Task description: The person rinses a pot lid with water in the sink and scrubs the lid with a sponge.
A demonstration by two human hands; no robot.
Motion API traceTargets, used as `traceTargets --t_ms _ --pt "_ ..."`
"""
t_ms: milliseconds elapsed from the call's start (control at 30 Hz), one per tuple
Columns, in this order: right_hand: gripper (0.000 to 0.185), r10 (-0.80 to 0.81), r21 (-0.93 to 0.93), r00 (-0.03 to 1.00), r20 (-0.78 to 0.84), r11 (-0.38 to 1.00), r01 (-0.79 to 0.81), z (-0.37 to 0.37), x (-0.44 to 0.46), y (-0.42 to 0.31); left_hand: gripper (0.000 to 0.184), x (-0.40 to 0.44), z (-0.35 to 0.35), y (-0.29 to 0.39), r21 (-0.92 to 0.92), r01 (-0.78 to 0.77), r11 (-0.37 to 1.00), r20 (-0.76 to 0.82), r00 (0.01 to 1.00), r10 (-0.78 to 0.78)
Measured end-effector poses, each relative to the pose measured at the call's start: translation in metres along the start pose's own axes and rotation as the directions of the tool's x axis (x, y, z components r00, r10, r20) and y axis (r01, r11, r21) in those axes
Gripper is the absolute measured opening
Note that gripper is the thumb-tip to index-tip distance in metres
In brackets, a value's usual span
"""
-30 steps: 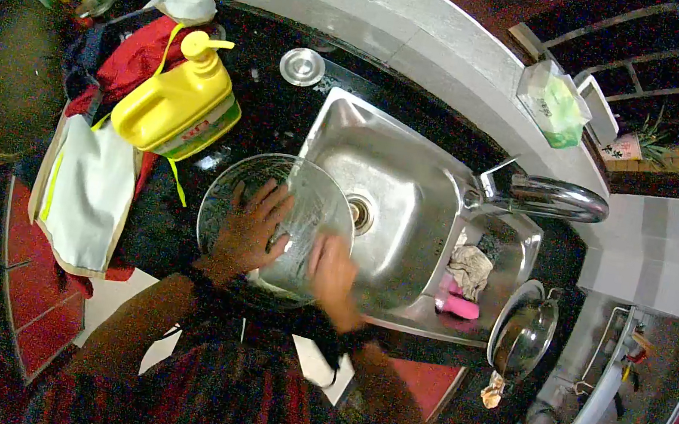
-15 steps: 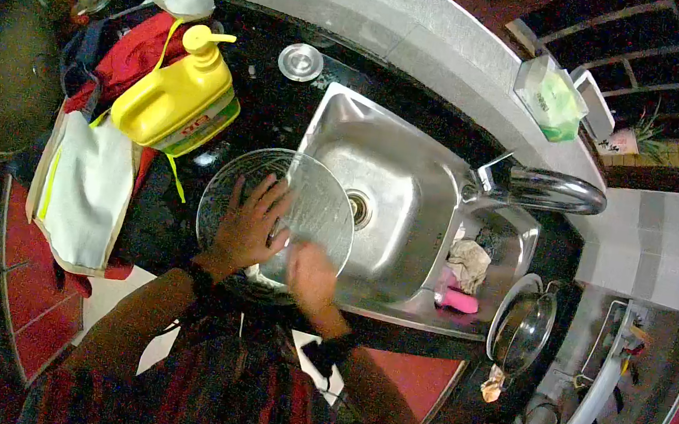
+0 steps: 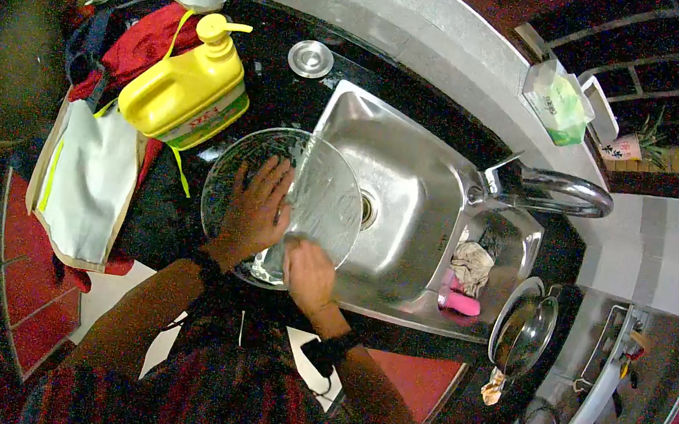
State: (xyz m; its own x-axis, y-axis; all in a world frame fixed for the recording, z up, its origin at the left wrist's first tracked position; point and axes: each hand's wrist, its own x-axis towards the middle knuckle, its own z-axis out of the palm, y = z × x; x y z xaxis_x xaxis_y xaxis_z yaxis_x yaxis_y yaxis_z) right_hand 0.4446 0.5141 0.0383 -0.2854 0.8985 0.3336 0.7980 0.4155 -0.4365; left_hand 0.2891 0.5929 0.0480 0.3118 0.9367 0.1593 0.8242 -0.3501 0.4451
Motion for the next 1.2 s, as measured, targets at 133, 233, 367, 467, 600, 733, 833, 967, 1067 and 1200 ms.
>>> traceTargets --t_ms 133,233,367,467,600,733,833,967,1067,1200 --pt "0.017 0.341 -0.206 0.94 0.009 0.921 -0.332 0.005 0.038 0.052 0.06 -0.001 -0.001 -0.002 0.028 -0.022 0.999 0.015 1.0 0.021" --pt "0.018 0.403 -0.196 0.894 -0.198 0.877 -0.438 -0.01 0.087 0.084 0.059 -0.002 0.002 0.001 0.064 -0.051 0.997 -0.022 0.998 0.053" --pt "0.015 0.328 -0.178 0.931 -0.158 0.918 -0.354 -0.004 0.022 0.034 0.057 0.0 0.001 0.001 -0.006 -0.013 1.0 -0.009 1.0 0.013" --pt "0.014 0.162 -0.119 0.984 -0.074 0.978 -0.17 -0.011 -0.01 0.017 0.057 0.002 -0.004 0.003 -0.014 -0.005 1.0 0.005 1.0 0.005" --pt "0.015 0.451 -0.191 0.887 -0.099 0.866 -0.462 -0.009 0.042 0.081 0.062 0.001 -0.007 0.002 -0.002 -0.022 1.0 0.011 1.0 0.022" --pt "0.017 0.314 -0.262 0.932 -0.182 0.898 -0.353 -0.014 0.073 0.091 0.057 0.002 -0.002 0.002 0.017 -0.028 0.999 0.0 1.0 0.028" --pt "0.013 0.307 -0.264 0.949 -0.078 0.911 -0.316 -0.008 -0.001 0.049 0.062 0.001 -0.003 0.002 -0.016 -0.015 1.0 0.048 0.999 0.015" --pt "0.019 0.132 -0.121 0.99 0.052 0.985 -0.125 -0.008 -0.024 0.041 0.063 0.003 -0.007 0.003 -0.013 -0.01 1.0 0.057 0.998 0.011" --pt "0.017 0.299 -0.264 0.945 -0.133 0.908 -0.324 -0.014 0.052 0.094 0.064 0.003 -0.005 0.0 -0.01 -0.027 1.0 0.042 0.999 0.027" --pt "0.016 0.281 -0.268 0.93 -0.236 0.901 -0.341 -0.011 0.076 0.095 0.059 0.001 -0.003 0.002 0.031 -0.026 0.999 0.032 0.999 0.025"
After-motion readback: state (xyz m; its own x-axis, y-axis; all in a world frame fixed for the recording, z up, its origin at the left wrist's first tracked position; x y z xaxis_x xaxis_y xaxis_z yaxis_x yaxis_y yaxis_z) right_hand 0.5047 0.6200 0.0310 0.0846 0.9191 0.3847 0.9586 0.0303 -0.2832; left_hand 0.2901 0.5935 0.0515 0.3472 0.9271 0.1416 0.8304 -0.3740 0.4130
